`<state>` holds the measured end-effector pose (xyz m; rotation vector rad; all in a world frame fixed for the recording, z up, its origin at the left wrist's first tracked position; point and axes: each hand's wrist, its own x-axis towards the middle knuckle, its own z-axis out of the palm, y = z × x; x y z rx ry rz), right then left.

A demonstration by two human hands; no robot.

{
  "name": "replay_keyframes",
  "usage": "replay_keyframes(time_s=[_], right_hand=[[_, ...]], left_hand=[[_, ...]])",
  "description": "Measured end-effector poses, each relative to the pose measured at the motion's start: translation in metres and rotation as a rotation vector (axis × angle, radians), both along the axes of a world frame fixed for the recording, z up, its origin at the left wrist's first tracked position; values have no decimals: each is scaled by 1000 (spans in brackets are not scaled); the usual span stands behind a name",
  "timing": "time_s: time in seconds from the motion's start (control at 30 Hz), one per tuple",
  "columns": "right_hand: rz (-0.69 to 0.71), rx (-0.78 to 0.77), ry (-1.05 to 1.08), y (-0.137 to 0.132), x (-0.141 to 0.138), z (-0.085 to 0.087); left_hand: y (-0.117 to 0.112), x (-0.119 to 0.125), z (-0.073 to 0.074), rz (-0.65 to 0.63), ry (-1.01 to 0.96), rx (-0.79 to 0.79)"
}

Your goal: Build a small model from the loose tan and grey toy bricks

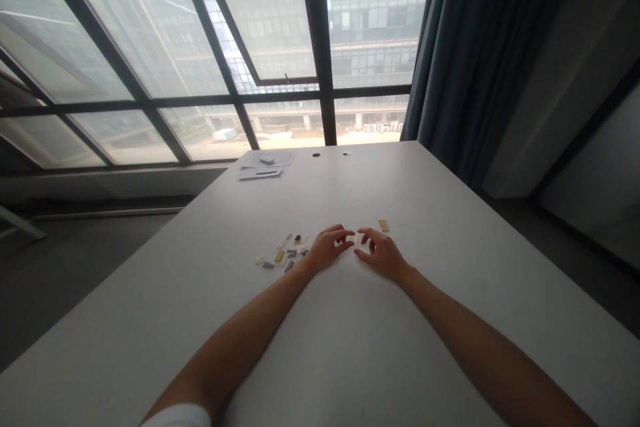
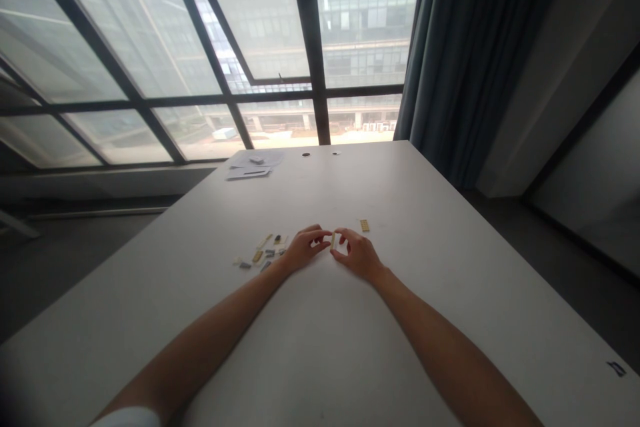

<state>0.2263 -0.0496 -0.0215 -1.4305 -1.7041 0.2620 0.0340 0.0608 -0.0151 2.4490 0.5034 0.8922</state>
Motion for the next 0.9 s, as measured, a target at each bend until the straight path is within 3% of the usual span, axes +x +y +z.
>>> replay_keyframes(time_s=[0.9], right_hand=[[-91,-14,-8,4,2,-3]], left_hand=[[0,-1,0,-16,-21,-19]])
